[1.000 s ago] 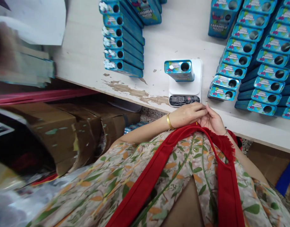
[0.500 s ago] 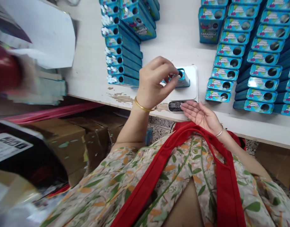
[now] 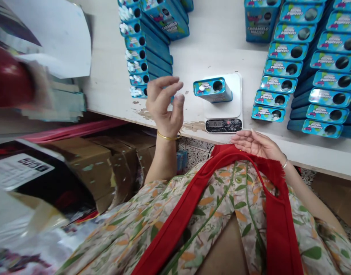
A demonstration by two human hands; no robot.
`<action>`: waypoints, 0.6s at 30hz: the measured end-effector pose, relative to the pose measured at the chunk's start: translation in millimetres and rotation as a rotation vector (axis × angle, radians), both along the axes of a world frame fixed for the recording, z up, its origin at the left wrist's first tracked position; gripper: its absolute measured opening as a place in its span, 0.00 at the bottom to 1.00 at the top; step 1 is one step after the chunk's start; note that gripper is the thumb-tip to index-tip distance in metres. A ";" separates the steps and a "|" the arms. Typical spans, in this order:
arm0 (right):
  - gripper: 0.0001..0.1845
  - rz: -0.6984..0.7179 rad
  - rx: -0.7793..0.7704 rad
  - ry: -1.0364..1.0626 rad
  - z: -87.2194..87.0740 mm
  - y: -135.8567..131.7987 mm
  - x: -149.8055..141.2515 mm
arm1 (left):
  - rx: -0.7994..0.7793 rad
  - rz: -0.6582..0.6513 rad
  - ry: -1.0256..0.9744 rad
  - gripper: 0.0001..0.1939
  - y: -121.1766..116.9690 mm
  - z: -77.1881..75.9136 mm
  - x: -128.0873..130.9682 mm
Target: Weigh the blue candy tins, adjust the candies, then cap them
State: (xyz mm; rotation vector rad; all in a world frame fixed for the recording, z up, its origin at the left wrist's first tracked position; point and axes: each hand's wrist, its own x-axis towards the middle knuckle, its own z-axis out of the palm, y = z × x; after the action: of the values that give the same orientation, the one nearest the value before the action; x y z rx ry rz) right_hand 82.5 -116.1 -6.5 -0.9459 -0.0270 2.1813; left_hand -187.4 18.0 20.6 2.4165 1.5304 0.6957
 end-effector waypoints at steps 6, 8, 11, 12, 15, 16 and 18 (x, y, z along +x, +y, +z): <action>0.17 0.051 0.005 -0.075 -6.5 -6.9 11.9 | -0.008 0.010 0.018 0.30 -2.9 -15.6 -2.7; 0.17 0.052 0.013 -0.074 -7.4 -6.9 10.7 | -0.012 -0.012 -0.004 0.30 -0.8 -16.5 0.0; 0.16 0.030 0.018 -0.058 -7.8 -7.3 9.2 | 0.037 -0.046 -0.041 0.26 1.1 -15.7 3.1; 0.17 0.024 0.018 -0.054 -7.9 -7.6 9.1 | 0.060 -0.056 -0.046 0.25 1.1 -15.7 3.6; 0.17 0.016 0.017 -0.049 -8.5 -8.4 9.3 | 0.102 -0.076 -0.053 0.23 -0.1 -18.3 3.9; 0.17 0.014 0.017 -0.049 -8.7 -8.5 9.4 | 0.105 -0.079 -0.053 0.23 -0.8 -20.1 3.9; 0.17 0.011 0.017 -0.051 -8.7 -8.2 9.2 | 0.084 -0.084 -0.034 0.24 -2.3 -24.4 4.6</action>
State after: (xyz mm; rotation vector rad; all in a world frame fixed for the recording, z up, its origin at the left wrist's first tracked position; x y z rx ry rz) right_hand 91.7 -124.3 -15.2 -0.9936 -0.0745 2.1634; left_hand -182.8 15.6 -3.8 2.5000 1.4053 0.7943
